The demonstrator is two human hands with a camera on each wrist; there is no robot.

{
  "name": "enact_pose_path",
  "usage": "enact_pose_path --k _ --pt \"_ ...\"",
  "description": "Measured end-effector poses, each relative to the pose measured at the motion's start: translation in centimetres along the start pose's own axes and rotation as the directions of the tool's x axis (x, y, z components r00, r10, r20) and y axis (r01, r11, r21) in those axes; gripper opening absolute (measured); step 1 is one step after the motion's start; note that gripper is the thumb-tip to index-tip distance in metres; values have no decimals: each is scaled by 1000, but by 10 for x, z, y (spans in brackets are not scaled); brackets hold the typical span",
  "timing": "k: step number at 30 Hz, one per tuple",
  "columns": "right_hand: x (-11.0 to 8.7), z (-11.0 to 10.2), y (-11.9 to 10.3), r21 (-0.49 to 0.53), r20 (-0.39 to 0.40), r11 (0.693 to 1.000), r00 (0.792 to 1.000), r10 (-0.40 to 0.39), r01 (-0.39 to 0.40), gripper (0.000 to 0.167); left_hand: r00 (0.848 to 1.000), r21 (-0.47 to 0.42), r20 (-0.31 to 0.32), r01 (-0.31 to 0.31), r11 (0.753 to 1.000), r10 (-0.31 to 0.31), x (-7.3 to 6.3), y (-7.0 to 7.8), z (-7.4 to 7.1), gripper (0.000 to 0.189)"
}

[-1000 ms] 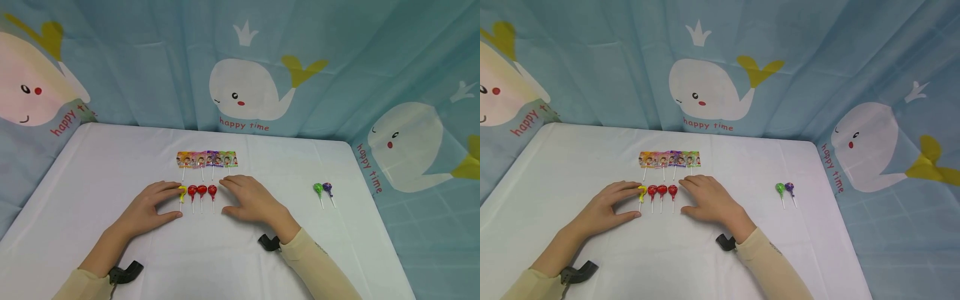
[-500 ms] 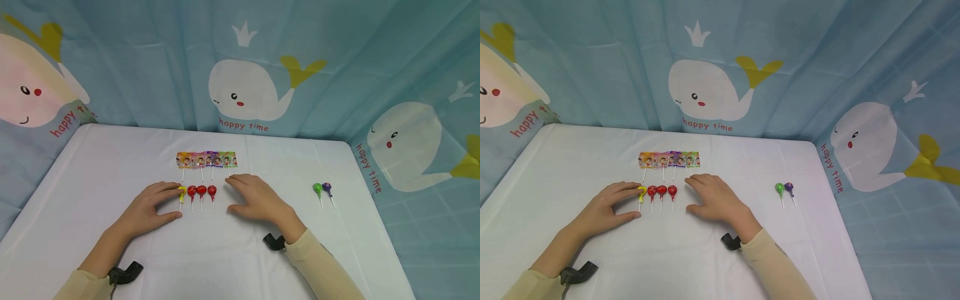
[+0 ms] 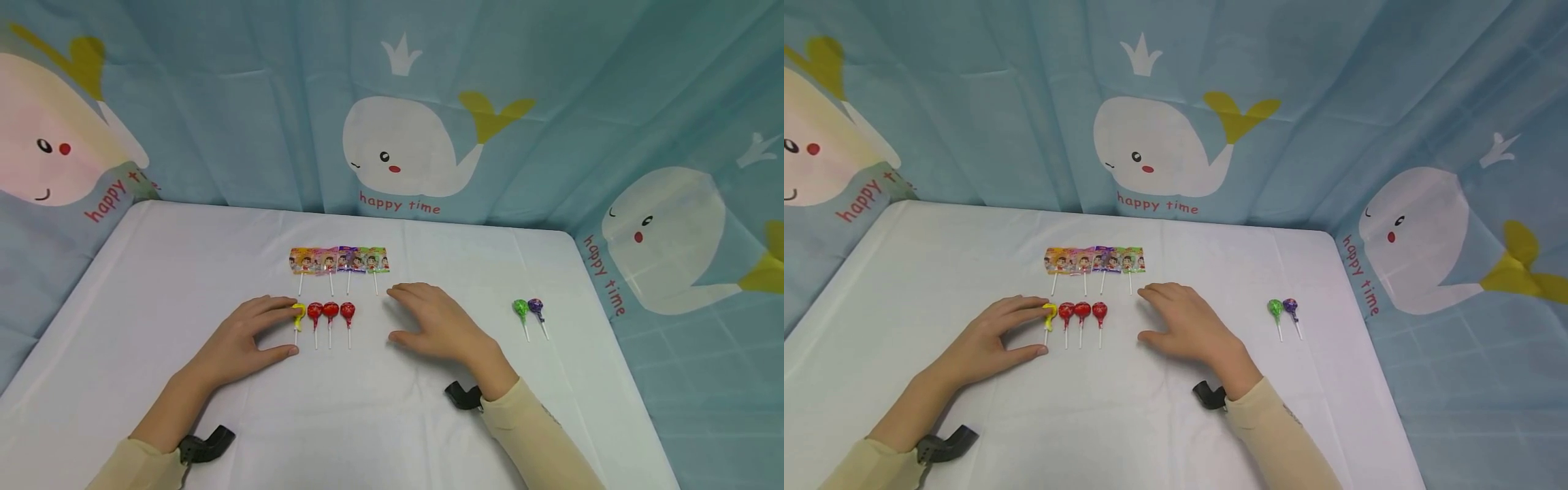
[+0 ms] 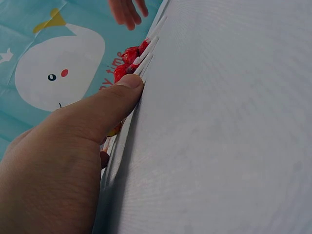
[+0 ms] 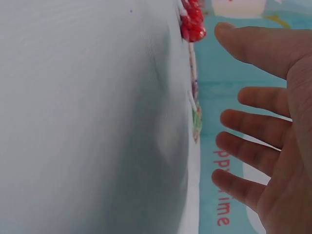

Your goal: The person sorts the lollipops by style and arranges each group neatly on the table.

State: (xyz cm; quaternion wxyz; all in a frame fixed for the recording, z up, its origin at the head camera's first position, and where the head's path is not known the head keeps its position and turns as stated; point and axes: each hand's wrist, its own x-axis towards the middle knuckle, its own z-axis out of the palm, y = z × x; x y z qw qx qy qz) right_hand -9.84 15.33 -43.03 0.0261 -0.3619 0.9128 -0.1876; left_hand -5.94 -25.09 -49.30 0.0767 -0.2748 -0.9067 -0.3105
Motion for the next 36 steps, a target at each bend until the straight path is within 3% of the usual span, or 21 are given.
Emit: enact_pose_path --k 16,29,36 --pt "-27 -5 18 2 -44 999 998 39 -39 73 1000 6 -1 3 1000 -3 0 0 0 69" --pt "-45 -12 25 -4 -36 995 994 99 -99 72 1000 7 1 6 1000 -6 0 2 1 69" --pt "-54 -13 31 -16 -57 996 994 92 -93 71 1000 10 -4 5 1000 -5 1 1 1 69"
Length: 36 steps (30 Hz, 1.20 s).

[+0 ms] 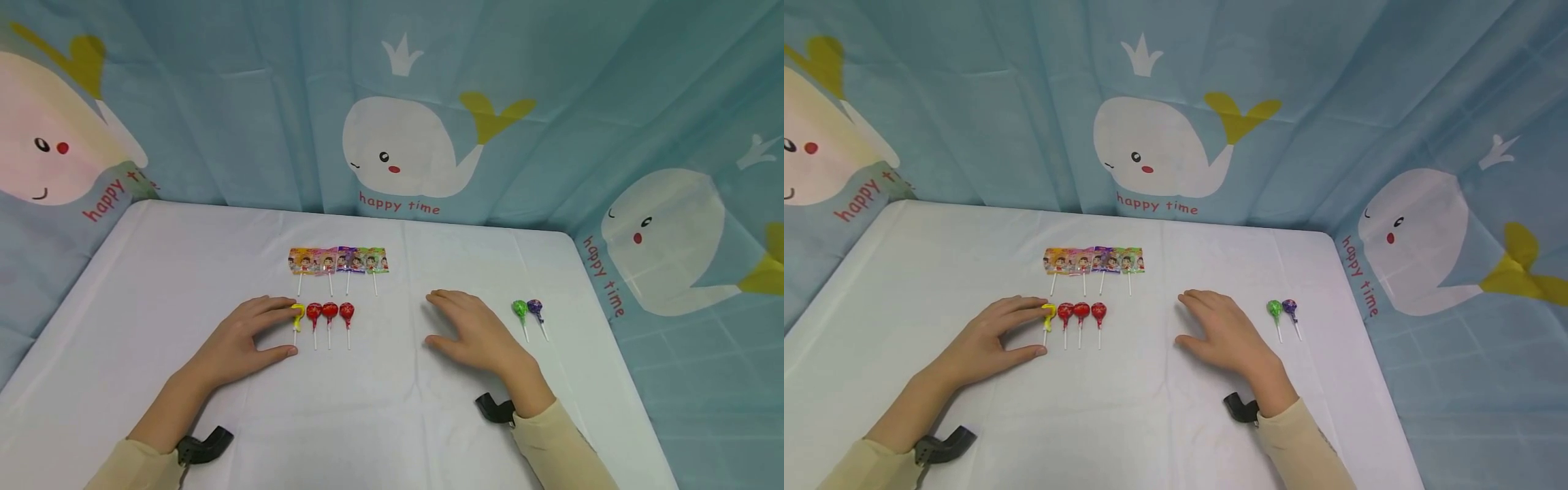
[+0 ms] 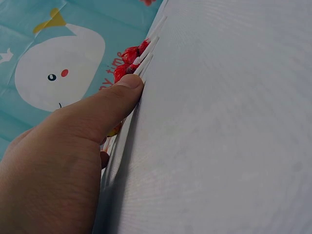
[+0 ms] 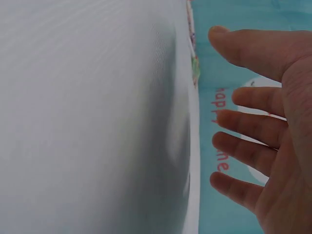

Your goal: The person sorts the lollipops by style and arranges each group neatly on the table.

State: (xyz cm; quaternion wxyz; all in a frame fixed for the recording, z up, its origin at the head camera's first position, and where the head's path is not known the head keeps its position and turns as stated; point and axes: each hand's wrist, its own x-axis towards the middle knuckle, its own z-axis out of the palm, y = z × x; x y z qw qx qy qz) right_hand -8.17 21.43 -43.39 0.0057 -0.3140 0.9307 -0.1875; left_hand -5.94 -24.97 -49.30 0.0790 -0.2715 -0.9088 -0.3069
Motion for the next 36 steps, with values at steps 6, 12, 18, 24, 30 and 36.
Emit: enact_pose_path --k 6,12,18,24,30,36 --pt "-8 -2 8 -4 -13 1000 1000 28 -28 71 1000 -4 0 5 1000 -5 0 0 0 69" --pt "-15 -3 19 -6 -18 998 998 57 -57 72 1000 3 7 10 1000 -10 0 1 0 68" --pt "-21 -8 25 -14 -43 999 998 51 -52 71 1000 2 8 12 1000 -12 0 1 -1 69" --pt "-29 -12 32 -9 -41 997 996 75 -75 70 1000 -9 4 1 1000 -1 0 1 0 69" --pt "-37 -15 39 -26 -57 996 994 89 -91 70 1000 -2 4 9 1000 -9 0 1 -1 69" --pt "-42 -15 46 -39 -81 996 994 74 -78 68 1000 -5 4 5 1000 -5 0 0 -1 69"
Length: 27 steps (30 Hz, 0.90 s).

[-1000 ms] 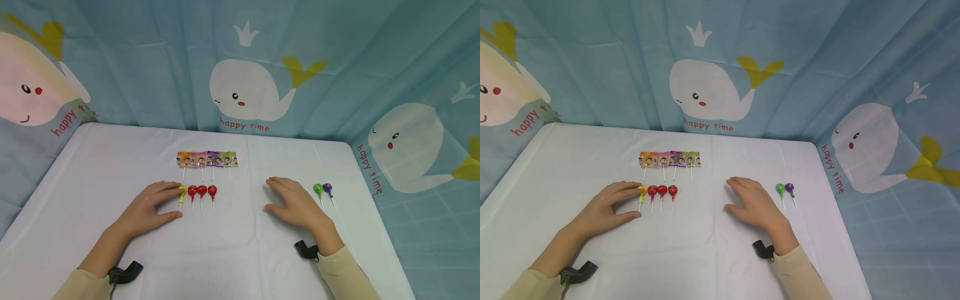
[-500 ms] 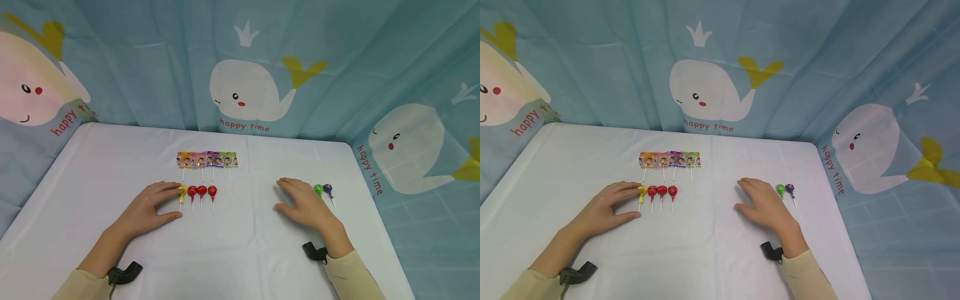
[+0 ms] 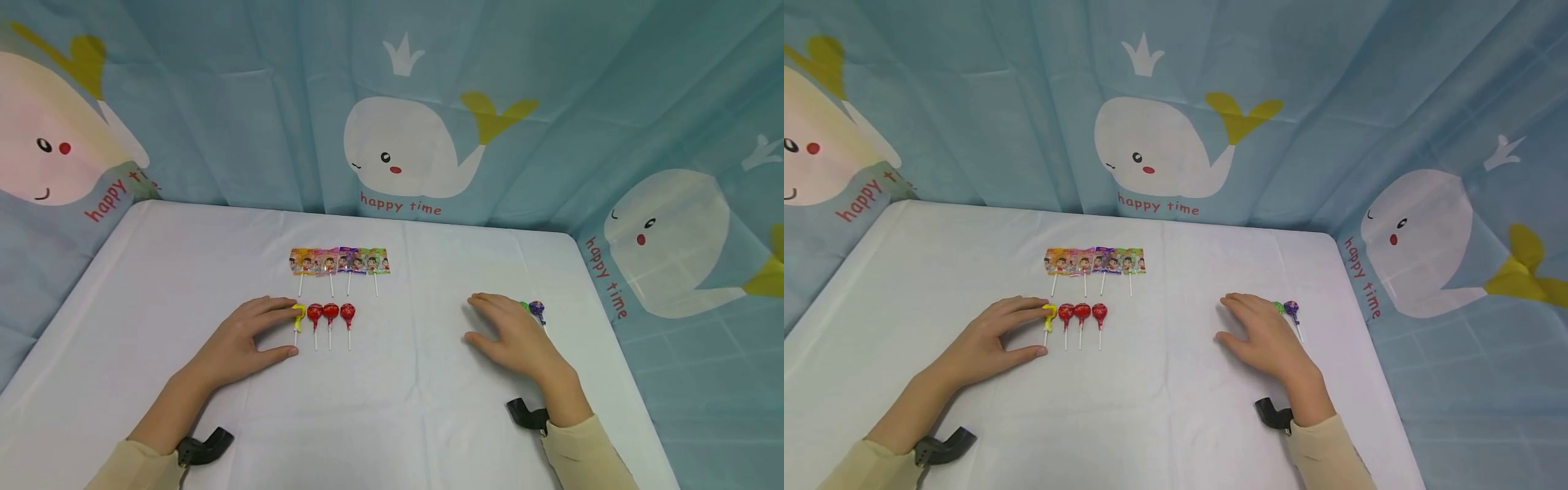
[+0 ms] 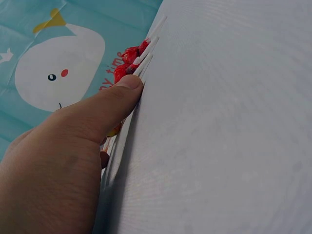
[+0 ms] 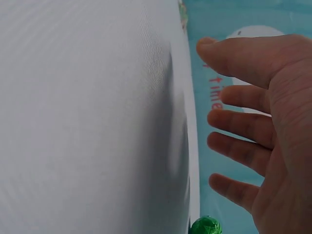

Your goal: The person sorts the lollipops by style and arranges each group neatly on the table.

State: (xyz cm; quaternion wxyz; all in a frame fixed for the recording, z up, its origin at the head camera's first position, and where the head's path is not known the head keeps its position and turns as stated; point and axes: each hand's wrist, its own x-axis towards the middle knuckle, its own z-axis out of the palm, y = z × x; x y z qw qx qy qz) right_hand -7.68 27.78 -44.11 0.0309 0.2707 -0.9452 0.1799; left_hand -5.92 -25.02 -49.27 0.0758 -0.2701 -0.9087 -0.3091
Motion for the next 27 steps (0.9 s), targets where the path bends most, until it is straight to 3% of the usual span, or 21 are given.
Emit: enact_pose_path --k 5,16,27 --pt "-3 -2 1 0 -6 1000 1000 10 -10 66 1000 -16 -9 -28 999 27 1 -2 1 70" --pt "-8 -6 9 -3 -40 1000 999 -4 4 63 1000 -12 -7 -9 1000 8 0 1 1 70" --pt "-19 -12 18 -15 -69 999 997 46 -47 63 1000 -8 -9 -17 1000 17 0 0 1 69"
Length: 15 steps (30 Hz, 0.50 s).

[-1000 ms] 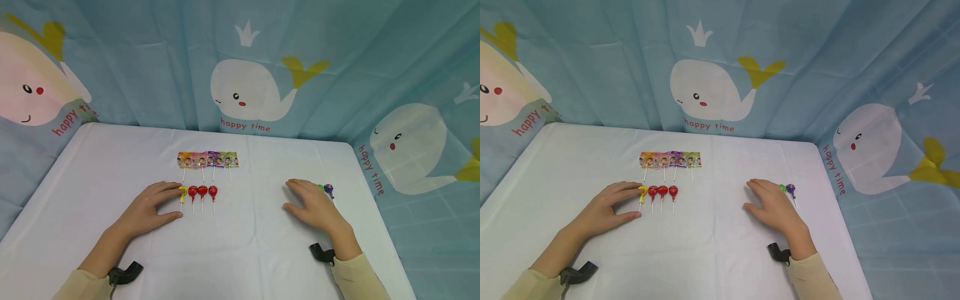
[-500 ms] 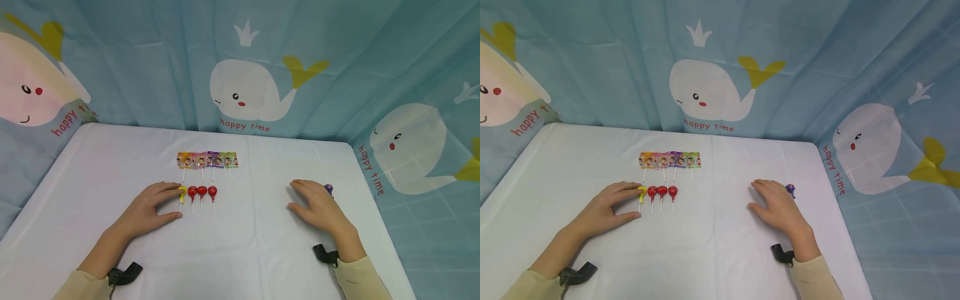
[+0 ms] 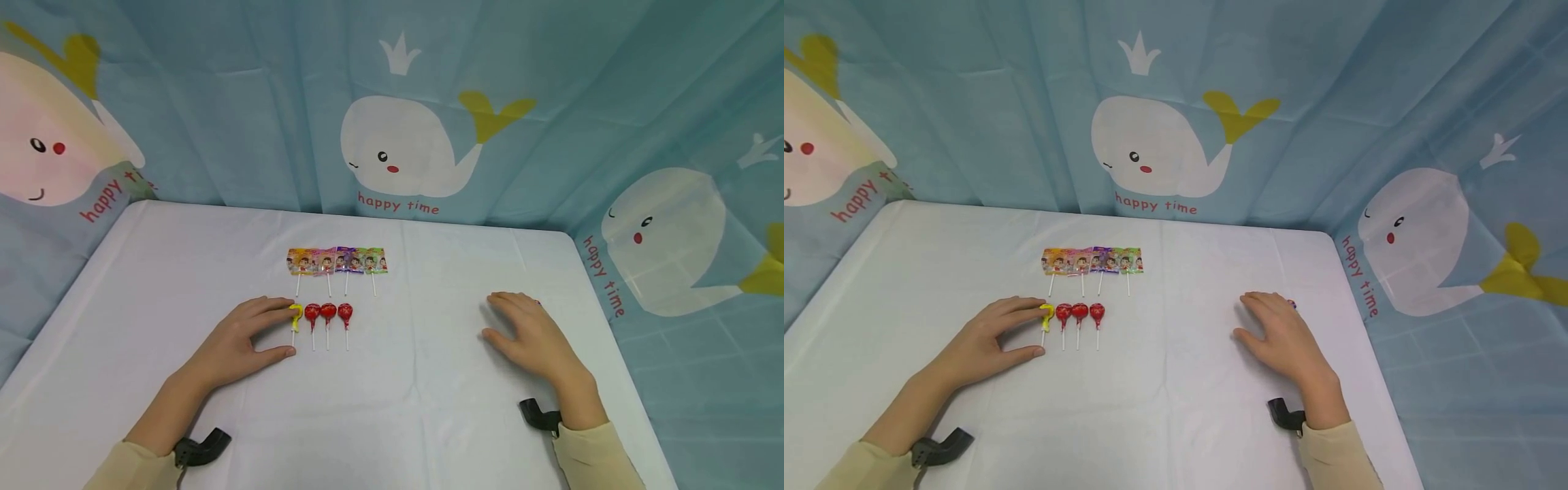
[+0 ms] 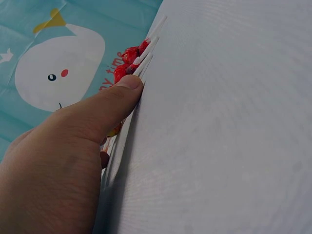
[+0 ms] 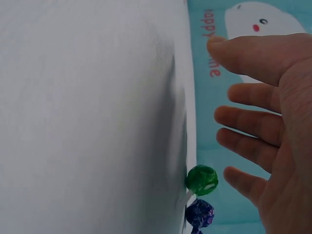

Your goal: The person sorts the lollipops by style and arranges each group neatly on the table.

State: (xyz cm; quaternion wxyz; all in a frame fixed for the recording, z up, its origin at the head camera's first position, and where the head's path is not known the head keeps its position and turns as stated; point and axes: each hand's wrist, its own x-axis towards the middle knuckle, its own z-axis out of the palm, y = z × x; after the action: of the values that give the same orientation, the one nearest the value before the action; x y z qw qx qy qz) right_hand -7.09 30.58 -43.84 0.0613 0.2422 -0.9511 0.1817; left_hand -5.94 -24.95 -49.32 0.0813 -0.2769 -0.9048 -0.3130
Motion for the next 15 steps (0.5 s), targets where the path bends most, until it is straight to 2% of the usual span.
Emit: enact_pose_path --k 7,15 --pt "-5 -4 7 -5 -19 1000 1000 10 -10 62 1000 -3 0 -1 1000 1 0 -2 1 70" --pt "-14 -10 16 -6 -17 998 998 64 -64 60 1000 -13 -12 -15 1000 15 0 0 0 71"
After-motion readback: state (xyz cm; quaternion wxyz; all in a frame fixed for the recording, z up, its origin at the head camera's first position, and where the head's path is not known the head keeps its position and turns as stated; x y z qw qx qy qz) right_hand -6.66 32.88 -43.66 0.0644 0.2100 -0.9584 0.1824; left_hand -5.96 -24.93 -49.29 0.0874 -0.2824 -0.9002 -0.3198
